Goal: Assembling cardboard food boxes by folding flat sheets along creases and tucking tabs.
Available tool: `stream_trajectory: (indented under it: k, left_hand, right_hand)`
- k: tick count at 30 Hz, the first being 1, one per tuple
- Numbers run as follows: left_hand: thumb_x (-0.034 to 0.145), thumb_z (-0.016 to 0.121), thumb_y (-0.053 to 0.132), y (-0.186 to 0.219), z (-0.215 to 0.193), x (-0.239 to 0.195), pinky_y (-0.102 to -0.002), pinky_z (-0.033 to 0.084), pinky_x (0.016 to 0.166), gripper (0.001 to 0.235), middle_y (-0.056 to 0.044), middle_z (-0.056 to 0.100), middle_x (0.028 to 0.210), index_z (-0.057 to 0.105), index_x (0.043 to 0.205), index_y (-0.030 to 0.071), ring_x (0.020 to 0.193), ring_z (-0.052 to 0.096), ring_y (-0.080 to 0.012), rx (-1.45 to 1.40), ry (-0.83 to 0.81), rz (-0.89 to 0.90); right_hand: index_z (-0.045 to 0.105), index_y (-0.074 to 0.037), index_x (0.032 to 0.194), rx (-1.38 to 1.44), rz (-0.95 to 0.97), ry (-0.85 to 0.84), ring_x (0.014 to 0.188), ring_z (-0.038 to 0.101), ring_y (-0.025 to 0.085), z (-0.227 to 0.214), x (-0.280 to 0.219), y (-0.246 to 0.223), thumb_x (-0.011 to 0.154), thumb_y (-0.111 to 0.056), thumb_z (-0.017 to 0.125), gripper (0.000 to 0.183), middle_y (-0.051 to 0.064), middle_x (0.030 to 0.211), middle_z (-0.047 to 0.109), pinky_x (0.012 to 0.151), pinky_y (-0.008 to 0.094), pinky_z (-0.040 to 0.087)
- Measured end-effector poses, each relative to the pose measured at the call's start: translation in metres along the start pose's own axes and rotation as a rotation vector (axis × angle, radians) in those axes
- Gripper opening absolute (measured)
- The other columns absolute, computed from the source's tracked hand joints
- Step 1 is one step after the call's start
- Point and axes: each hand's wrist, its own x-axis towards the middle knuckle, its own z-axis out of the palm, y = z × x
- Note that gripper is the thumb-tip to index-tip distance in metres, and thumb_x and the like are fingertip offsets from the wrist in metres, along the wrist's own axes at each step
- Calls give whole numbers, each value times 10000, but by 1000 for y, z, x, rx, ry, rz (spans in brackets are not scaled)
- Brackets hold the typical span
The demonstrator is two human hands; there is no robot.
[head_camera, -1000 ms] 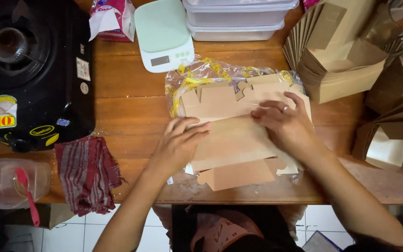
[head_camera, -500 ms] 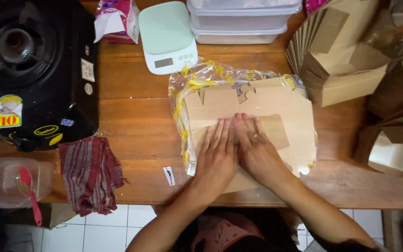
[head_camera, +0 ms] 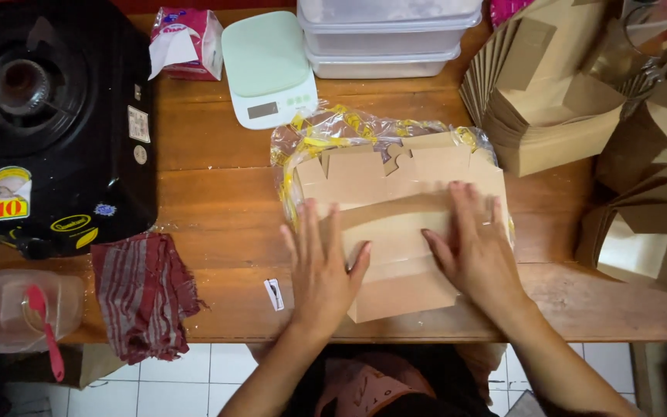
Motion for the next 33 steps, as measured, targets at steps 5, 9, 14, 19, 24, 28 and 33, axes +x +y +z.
stream_trajectory:
  k: [5,9,14,19,24,28,33]
  left_hand:
    - [890,662,378,7,-20,2,-680,87,1120,739,-322,318,1508,388,1466,3,1416,298,-468,-205,-6,-115]
    - [950,574,190,12,-33,8,-689,117,1108,616,-357,220,1545,350,1463,-64,1425,247,-497,-520,88,-85]
    - [974,439,29,22,-48,20,-596,162,1175,512,-351,126,1571,319,1450,-114,1459,181,-467,-785,238,-46]
    - [980,444,-24,27,-41,33,-509,226,1193,505,-314,285,1541,307,1460,-105,1447,267,-380,-1180,369,-171]
    - [918,598,-27,3,-18,37,-313,455,984,546,-182,493,1433,399,1426,-12,1199,553,-184,-1311,342,-330]
    - [853,731,47,-2,-22,40,-345,484,957,477,-137,526,1343,568,1300,19,1145,573,-199,-1033,263,-285]
    - [875,661,-30,-23,-16,40,-242,522,825,380,-102,661,1138,605,1249,-6,946,613,-105,-1215,163,-404]
  right_hand:
    - [502,-43,1427,171,170,95,1115,623,349,4,-1,3,780,-346,807,776,169,1196,667,1028,482,421]
    - [456,-26,1462,391,261,226,963,650,394,-12,7,-15,791,-143,816,770,225,1077,667,881,507,498]
    - [537,-34,1422,346,98,396,1003,670,318,-23,14,-17,839,-53,801,640,155,1230,657,903,413,533]
    - [618,-20,1370,188,22,505,876,686,227,-18,12,-14,922,-29,725,462,113,1131,707,842,331,561]
    - [548,54,1342,689,182,472,947,701,302,-23,13,-15,943,105,626,410,211,1109,689,769,364,576]
    - [501,19,1388,838,297,458,735,654,172,-11,10,6,984,69,586,416,194,1036,684,599,275,553]
    - [463,-55,1417,1132,476,315,572,606,135,-1,15,12,1023,-39,491,395,119,821,644,437,236,530]
